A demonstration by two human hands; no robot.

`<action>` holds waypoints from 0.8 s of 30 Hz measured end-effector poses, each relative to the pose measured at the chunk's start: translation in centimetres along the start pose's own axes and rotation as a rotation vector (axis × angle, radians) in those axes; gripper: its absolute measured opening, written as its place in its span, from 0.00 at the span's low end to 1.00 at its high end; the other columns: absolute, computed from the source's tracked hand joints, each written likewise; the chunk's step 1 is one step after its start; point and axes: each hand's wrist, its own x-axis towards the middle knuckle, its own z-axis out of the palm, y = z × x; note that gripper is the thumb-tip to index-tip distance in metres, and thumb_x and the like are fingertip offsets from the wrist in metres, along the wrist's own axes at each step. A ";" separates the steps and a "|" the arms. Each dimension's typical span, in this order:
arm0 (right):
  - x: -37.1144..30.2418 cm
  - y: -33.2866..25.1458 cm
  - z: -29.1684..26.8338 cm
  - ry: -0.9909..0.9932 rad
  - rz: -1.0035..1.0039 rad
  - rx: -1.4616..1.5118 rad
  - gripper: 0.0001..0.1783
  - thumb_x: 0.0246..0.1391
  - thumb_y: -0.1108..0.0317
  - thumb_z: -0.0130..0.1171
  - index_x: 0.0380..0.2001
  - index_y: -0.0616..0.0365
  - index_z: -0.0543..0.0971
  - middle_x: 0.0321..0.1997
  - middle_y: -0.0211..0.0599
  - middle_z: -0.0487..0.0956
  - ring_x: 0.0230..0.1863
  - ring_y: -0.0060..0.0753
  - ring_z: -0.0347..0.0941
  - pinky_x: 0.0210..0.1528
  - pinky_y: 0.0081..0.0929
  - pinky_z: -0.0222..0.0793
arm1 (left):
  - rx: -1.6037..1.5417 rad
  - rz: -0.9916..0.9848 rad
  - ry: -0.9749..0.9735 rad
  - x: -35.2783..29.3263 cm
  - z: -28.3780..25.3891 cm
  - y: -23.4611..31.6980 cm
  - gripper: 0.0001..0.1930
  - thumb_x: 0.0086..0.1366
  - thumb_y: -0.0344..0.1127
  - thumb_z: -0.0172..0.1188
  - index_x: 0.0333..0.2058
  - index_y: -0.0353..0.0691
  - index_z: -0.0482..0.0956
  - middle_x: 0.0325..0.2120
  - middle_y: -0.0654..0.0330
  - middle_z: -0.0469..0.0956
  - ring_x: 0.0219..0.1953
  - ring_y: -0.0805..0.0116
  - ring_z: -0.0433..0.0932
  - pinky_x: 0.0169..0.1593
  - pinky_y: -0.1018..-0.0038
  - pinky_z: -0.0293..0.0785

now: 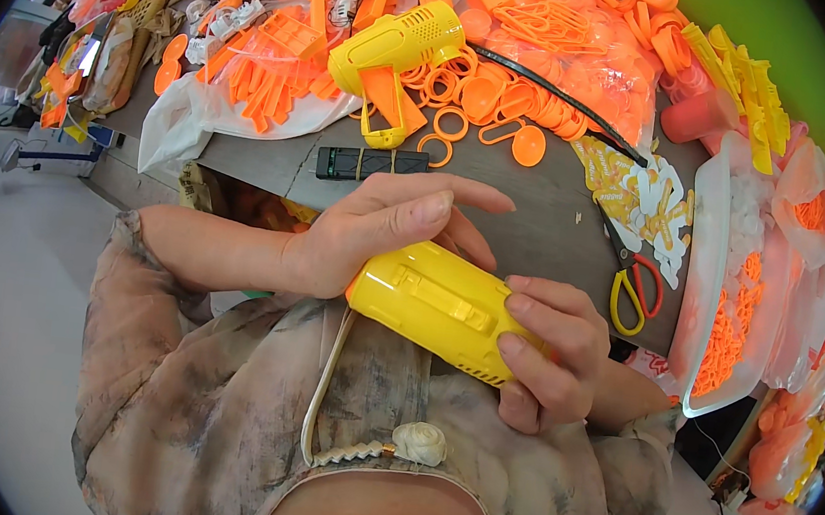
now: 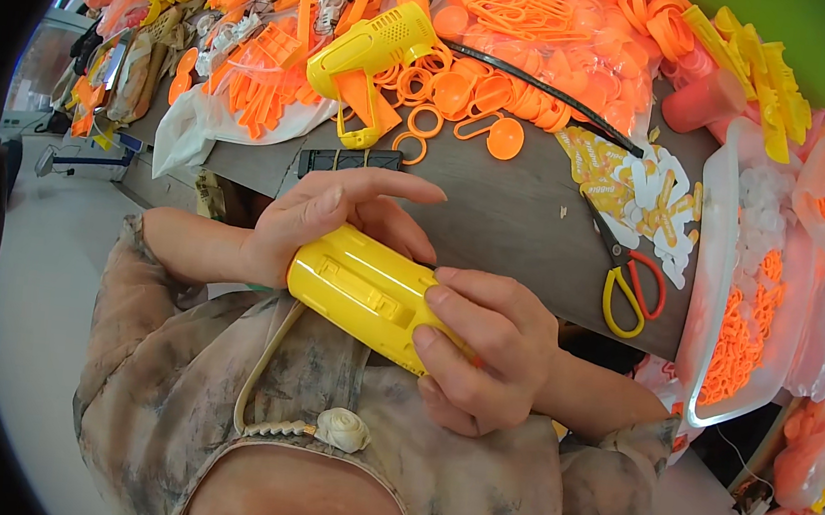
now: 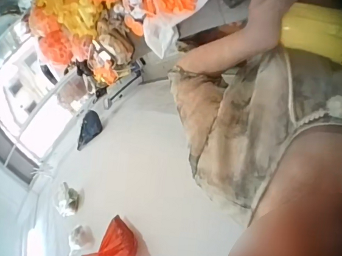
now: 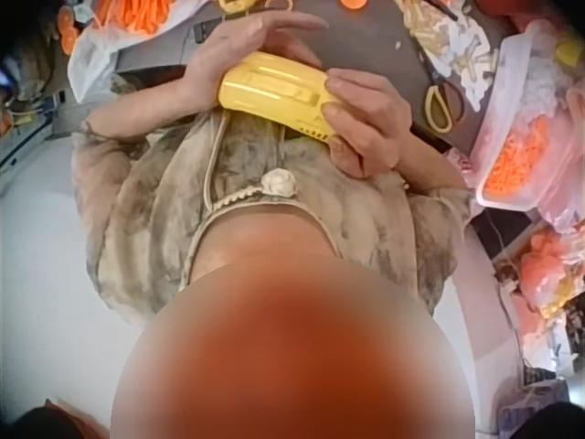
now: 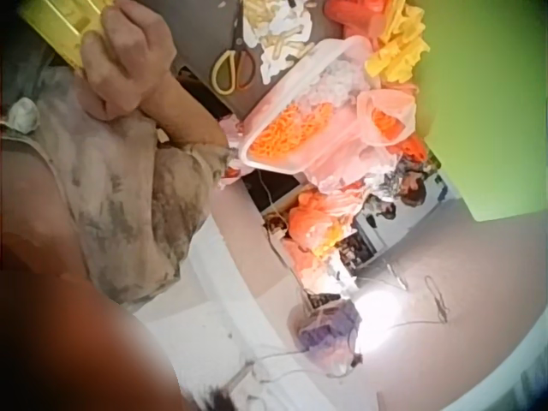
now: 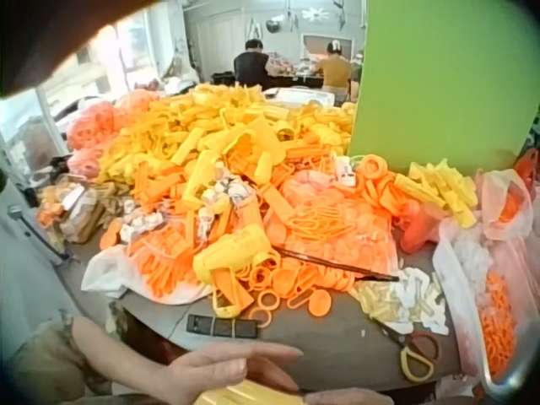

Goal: Assemble plastic components and apply stickers to create toy bubble guns at a factory workstation.

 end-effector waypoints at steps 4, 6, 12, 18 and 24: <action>-0.1 3.0 0.4 0.030 0.031 0.024 0.19 0.43 0.62 0.53 0.37 0.65 0.72 0.39 0.49 0.72 0.34 0.45 0.73 0.35 0.35 0.73 | -0.028 0.004 0.085 2.2 -2.3 -0.6 0.29 0.66 0.55 0.44 0.47 0.31 0.72 0.35 0.54 0.78 0.38 0.70 0.77 0.43 0.75 0.73; -0.2 4.7 1.2 0.261 0.314 0.170 0.21 0.49 0.58 0.50 0.40 0.65 0.69 0.41 0.48 0.72 0.37 0.40 0.72 0.39 0.32 0.70 | -0.242 -0.001 0.170 4.2 -3.5 0.1 0.31 0.66 0.57 0.42 0.44 0.30 0.73 0.35 0.54 0.78 0.36 0.67 0.79 0.41 0.72 0.75; -3.3 4.4 3.3 0.426 0.754 0.161 0.25 0.55 0.53 0.49 0.46 0.65 0.65 0.41 0.41 0.71 0.42 0.27 0.67 0.47 0.23 0.63 | -0.345 -0.048 0.234 4.9 -5.1 -2.2 0.29 0.66 0.55 0.44 0.45 0.30 0.73 0.40 0.51 0.77 0.39 0.65 0.78 0.44 0.71 0.75; -4.1 4.2 2.6 0.354 0.953 0.223 0.20 0.54 0.61 0.50 0.44 0.64 0.66 0.40 0.39 0.70 0.41 0.25 0.66 0.46 0.22 0.63 | 0.829 0.244 -0.049 4.6 -3.8 -1.3 0.33 0.50 0.37 0.67 0.55 0.38 0.67 0.42 0.54 0.75 0.41 0.61 0.76 0.44 0.71 0.71; -4.7 4.4 3.0 0.295 0.941 0.224 0.19 0.53 0.62 0.51 0.44 0.64 0.67 0.40 0.38 0.70 0.41 0.25 0.66 0.46 0.22 0.63 | 1.085 0.228 -0.080 3.7 -3.7 -1.9 0.41 0.44 0.33 0.70 0.58 0.39 0.63 0.44 0.50 0.72 0.43 0.54 0.75 0.45 0.68 0.71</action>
